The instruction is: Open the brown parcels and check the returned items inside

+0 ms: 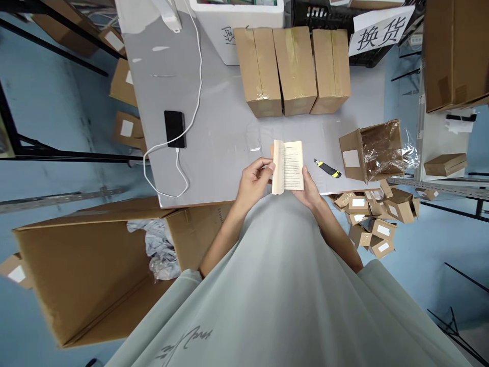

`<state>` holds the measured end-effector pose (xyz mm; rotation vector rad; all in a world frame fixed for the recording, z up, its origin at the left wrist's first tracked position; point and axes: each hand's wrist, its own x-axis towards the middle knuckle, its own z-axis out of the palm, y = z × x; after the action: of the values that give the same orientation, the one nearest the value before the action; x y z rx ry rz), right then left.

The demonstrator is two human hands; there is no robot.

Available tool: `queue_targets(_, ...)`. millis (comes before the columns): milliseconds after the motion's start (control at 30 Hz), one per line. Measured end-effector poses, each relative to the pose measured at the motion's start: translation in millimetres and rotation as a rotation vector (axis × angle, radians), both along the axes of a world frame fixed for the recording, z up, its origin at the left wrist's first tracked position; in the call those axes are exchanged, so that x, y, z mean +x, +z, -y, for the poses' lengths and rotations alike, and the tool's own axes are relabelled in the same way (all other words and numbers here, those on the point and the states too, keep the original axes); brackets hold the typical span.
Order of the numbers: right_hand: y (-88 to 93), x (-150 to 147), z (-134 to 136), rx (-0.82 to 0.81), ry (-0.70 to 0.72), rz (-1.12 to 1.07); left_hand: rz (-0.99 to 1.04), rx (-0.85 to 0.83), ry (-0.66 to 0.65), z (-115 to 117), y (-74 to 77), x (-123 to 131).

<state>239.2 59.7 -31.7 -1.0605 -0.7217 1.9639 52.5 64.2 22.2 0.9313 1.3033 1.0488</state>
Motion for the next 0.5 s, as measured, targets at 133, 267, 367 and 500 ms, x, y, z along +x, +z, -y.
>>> queue_targets(133,3.1,-1,-1,-0.005,0.030,0.027,-0.004,0.006,-0.001,3,-10.2,7)
queue_targets(267,2.1,-3,0,-0.041,-0.010,0.079,-0.046,0.021,-0.030,5,-17.7,11)
queue_targets(367,-5.7,-3,-2,-0.116,-0.088,0.019,-0.130,0.031,0.026,6,-22.5,9)
queue_targets(500,-16.9,0,-5,-0.270,-0.254,-0.086,-0.252,0.027,0.119,5,-37.5,-1)
